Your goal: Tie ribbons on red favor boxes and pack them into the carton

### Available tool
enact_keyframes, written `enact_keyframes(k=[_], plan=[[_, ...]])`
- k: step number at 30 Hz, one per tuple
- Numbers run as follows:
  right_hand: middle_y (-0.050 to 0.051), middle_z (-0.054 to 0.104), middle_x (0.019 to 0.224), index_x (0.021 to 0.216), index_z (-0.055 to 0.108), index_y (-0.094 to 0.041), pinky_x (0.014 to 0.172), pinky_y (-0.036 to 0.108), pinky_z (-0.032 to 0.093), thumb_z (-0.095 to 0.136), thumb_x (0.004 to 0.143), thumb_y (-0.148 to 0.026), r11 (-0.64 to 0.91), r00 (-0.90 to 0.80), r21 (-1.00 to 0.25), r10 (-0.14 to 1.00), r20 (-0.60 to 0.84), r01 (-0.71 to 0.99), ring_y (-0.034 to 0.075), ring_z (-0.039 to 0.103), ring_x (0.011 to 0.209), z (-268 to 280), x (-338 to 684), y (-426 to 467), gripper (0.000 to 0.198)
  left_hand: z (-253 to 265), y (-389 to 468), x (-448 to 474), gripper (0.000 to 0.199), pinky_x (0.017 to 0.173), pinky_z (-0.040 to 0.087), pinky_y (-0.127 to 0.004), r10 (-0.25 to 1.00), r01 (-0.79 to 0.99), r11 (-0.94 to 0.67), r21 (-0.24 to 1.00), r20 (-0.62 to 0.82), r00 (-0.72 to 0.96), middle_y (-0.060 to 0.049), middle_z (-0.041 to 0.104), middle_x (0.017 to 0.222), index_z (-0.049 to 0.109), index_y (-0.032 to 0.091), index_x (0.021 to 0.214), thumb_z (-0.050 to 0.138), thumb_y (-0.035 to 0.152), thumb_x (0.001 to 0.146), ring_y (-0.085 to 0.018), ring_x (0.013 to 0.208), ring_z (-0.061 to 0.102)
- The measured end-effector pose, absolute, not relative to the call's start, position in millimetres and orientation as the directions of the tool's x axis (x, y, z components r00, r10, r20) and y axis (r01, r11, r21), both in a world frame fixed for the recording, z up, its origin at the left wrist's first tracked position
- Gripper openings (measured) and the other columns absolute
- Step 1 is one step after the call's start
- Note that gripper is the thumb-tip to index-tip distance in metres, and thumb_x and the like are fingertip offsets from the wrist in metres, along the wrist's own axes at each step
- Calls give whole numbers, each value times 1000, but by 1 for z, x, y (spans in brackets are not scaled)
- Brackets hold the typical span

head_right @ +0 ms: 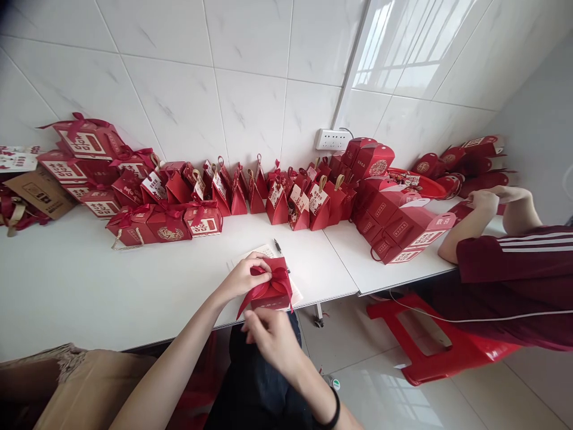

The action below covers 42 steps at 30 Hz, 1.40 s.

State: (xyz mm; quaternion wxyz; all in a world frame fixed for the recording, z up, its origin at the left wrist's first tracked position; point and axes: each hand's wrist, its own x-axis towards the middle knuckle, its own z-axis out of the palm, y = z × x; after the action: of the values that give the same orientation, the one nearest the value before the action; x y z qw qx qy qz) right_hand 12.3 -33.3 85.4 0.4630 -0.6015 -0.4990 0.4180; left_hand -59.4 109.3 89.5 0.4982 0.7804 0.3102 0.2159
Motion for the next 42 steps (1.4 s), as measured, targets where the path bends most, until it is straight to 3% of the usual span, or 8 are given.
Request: enact_keyframes(k=[3,6,12,22,31,35,38,42], plan=[[-1,42,45,55,49,-18,45,24,28,39,83,-67,-119,463,-945,886,38,305,11,37,43,93,44,-45,57,91,109,-60,11,99,41,-36,689,261,-315,913,31,724,-6,52,118,67,20,75,61,28,71,-24,109,54],[0,42,48,57,47,-19,47,25,28,37,80,-73,-262,605,-876,795,42,405,14,38,46,93,74,-47,60,93,109,-61,11,102,38,-37,687,266,-308,913,21,727,-5,52,118,67,21,74,61,29,71,-25,113,51],[3,54,63,70,53,-18,55,27,38,32,79,-76,-289,434,-918,888,-151,273,16,49,55,84,93,-38,63,94,109,-61,10,103,36,-38,683,267,-308,913,17,730,-5,51,119,66,20,74,61,29,72,-25,114,50],[2,57,62,64,50,-17,61,25,42,59,73,-67,-123,317,-992,942,-110,22,14,52,60,77,87,-32,52,92,108,-62,12,100,39,-36,682,249,-304,920,27,731,-5,51,118,66,19,76,61,29,72,-23,107,55],[4,61,69,62,48,-18,64,28,45,62,70,-59,-137,289,-990,947,-139,-28,19,59,69,76,91,-38,44,92,107,-61,9,102,37,-35,684,230,-310,922,48,728,-6,52,116,65,19,74,61,27,72,-24,114,50],[5,59,74,69,51,-18,65,31,47,52,77,-58,-148,354,-986,928,-113,72,21,58,75,80,98,-33,41,92,109,-61,10,101,37,-37,674,222,-316,922,54,737,-6,51,116,64,19,76,62,28,72,-24,112,51],[6,57,87,86,56,-19,71,33,46,52,78,-57,-59,501,-938,856,128,340,21,55,83,89,101,-19,39,91,110,-62,11,99,37,-36,659,196,-340,920,84,747,-6,52,114,63,19,75,61,29,73,-23,110,52],[4,56,81,78,57,-20,68,31,42,57,78,-52,21,340,-817,903,263,576,18,52,73,97,96,3,32,88,105,-64,22,98,38,-34,670,121,-349,929,157,726,-6,51,118,60,21,94,61,30,73,-22,114,49]])
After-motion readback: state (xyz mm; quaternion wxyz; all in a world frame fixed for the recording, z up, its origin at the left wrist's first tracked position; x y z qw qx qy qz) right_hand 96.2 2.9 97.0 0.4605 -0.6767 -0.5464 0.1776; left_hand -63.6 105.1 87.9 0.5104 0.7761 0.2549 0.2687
